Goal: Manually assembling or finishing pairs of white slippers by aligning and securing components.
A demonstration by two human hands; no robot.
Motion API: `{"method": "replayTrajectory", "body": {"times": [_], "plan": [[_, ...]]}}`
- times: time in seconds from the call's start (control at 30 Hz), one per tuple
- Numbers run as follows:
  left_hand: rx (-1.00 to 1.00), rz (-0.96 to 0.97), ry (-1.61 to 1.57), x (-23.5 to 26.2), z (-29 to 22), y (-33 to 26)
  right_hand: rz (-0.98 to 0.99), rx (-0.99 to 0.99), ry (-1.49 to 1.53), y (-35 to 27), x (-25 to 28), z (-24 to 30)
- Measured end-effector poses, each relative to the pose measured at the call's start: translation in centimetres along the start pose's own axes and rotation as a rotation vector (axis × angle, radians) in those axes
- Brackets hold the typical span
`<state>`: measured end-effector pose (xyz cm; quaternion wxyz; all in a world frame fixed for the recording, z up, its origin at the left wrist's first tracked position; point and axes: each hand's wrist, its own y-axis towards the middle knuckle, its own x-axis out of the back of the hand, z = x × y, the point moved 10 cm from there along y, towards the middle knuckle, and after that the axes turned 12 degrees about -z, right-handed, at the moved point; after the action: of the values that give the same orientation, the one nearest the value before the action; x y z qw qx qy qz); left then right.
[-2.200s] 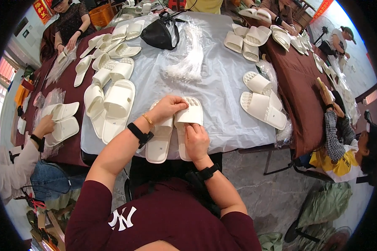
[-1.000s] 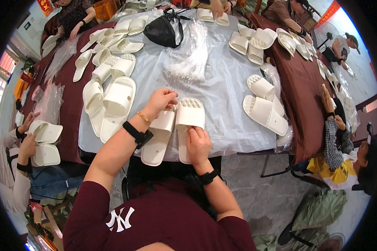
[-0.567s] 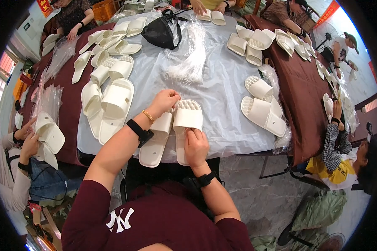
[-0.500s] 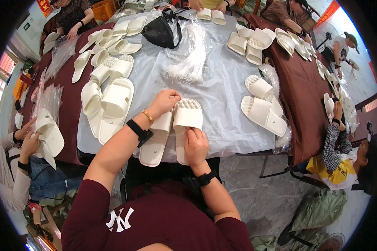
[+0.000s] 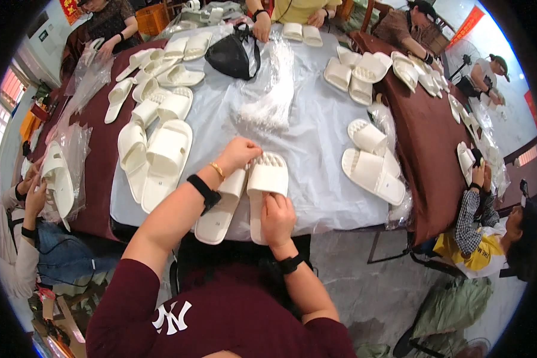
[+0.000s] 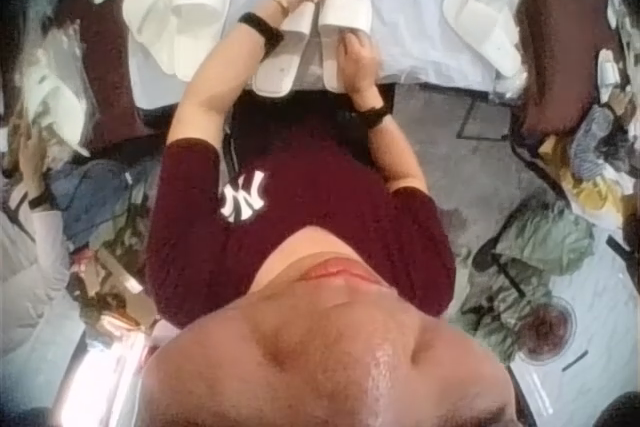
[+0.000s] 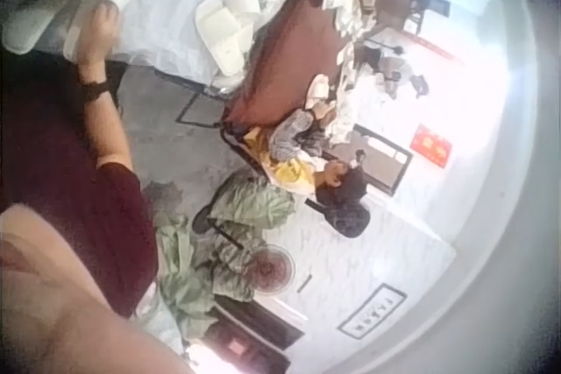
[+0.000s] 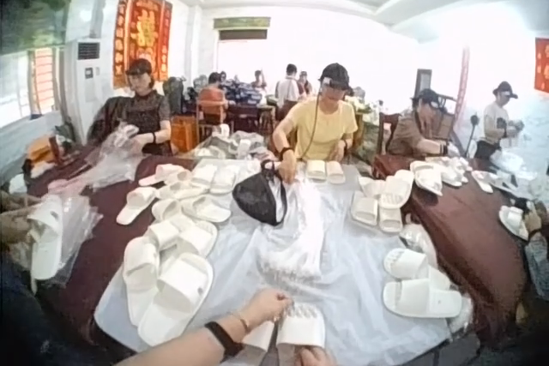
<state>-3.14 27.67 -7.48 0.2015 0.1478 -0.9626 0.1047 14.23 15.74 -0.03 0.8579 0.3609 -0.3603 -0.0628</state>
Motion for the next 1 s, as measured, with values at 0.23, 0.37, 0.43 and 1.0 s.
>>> {"method": "replayTrajectory", "body": {"times": [0.23, 0.37, 0.43, 1.0], "plan": [[-0.048, -0.054, 0.104, 0.2, -0.6, -0.1, -0.009, 0.015, -0.009, -0.5, 0.0, 0.0], [-0.005, -0.072, 0.075, 0.3, -0.6, -0.2, -0.003, 0.012, -0.01, -0.5, 0.2, 0.0], [0.002, -0.088, 0.063, 0.3, 0.0, -0.1, -0.006, 0.023, -0.015, -0.5, 0.2, 0.1], [-0.113, -0.112, -0.627, 4.5, -3.6, -5.8, -0.011, -0.249, 0.351, 6.2, 1.0, -1.6]]}}
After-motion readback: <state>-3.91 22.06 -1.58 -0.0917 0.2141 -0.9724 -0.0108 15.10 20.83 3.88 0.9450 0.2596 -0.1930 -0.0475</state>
